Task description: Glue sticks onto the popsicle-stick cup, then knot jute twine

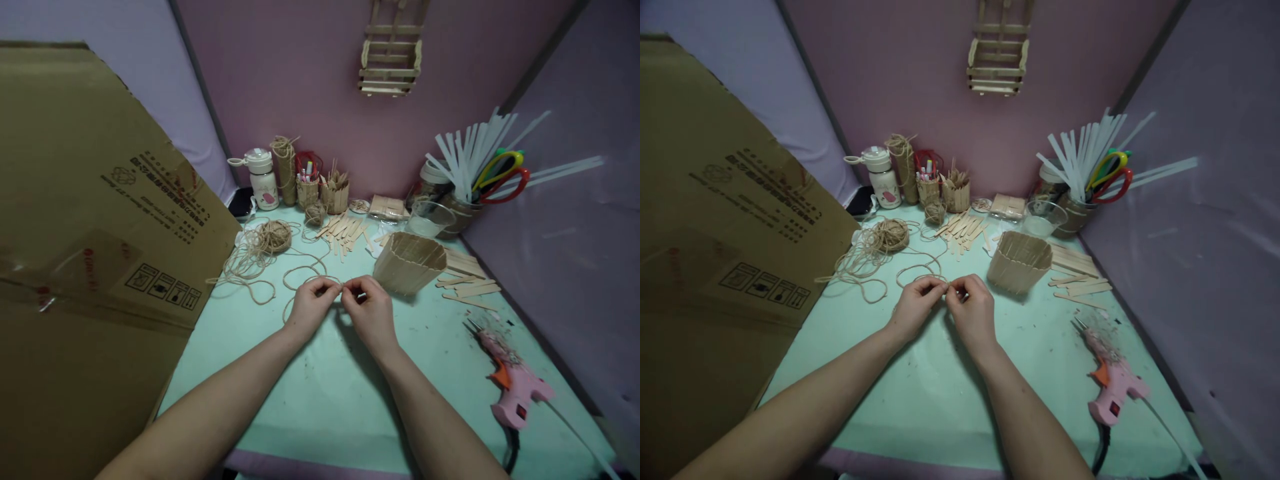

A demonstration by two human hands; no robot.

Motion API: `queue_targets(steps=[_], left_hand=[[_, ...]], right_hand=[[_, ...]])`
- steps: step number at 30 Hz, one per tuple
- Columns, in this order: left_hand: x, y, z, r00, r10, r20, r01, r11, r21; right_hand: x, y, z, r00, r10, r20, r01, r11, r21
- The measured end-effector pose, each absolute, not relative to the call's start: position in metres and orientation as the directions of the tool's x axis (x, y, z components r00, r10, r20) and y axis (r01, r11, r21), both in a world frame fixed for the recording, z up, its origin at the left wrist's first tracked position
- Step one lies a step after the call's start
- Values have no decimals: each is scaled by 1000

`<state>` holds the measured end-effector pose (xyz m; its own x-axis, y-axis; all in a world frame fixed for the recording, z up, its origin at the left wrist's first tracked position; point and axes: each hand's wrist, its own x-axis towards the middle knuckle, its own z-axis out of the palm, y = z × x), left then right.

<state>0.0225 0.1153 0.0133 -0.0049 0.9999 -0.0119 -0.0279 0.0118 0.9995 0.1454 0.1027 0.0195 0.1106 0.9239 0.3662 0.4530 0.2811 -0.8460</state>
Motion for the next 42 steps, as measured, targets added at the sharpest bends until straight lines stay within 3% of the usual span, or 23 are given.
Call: queue_targets(steps=[2, 5, 8, 11, 15, 20, 25, 29, 35, 42], left_hand=[[24, 116, 14, 25, 983, -180, -238, 181, 954], [23, 117, 17, 217, 886, -409, -502, 460, 732], [21, 118, 19, 330, 832, -446, -575, 552, 604], [21, 117, 17, 210, 918, -337, -541, 396, 742], [22, 118, 12, 40, 985, -168, -341, 172, 924], [17, 122, 9, 97, 990, -99, -18, 101, 995], [16, 118, 9, 157, 986, -64, 246, 24, 969], [18, 115, 8, 191, 977, -96, 262, 43, 964], [19, 116, 8, 135, 990, -36, 158, 14, 987], [19, 117, 6, 111, 994, -11, 110, -1, 994]], right_hand=[[144, 102, 19, 89, 912, 399, 457, 319, -830], [143, 101, 19, 39, 886, 462, 427, 403, -810], [144, 102, 18, 27, 890, 456, 379, 413, -828], [145, 105, 17, 46, 941, 335, 308, 306, -901], [148, 109, 17, 47, 984, 171, 173, 161, -972], [152, 112, 18, 69, 994, 82, 84, 76, -994], [157, 114, 15, 193, 980, 56, 87, 40, -995], [159, 117, 12, 236, 972, -17, 22, -23, -999], [157, 116, 17, 113, 987, -114, -121, -100, -988], [157, 116, 15, 72, 993, -98, -56, -94, -994]])
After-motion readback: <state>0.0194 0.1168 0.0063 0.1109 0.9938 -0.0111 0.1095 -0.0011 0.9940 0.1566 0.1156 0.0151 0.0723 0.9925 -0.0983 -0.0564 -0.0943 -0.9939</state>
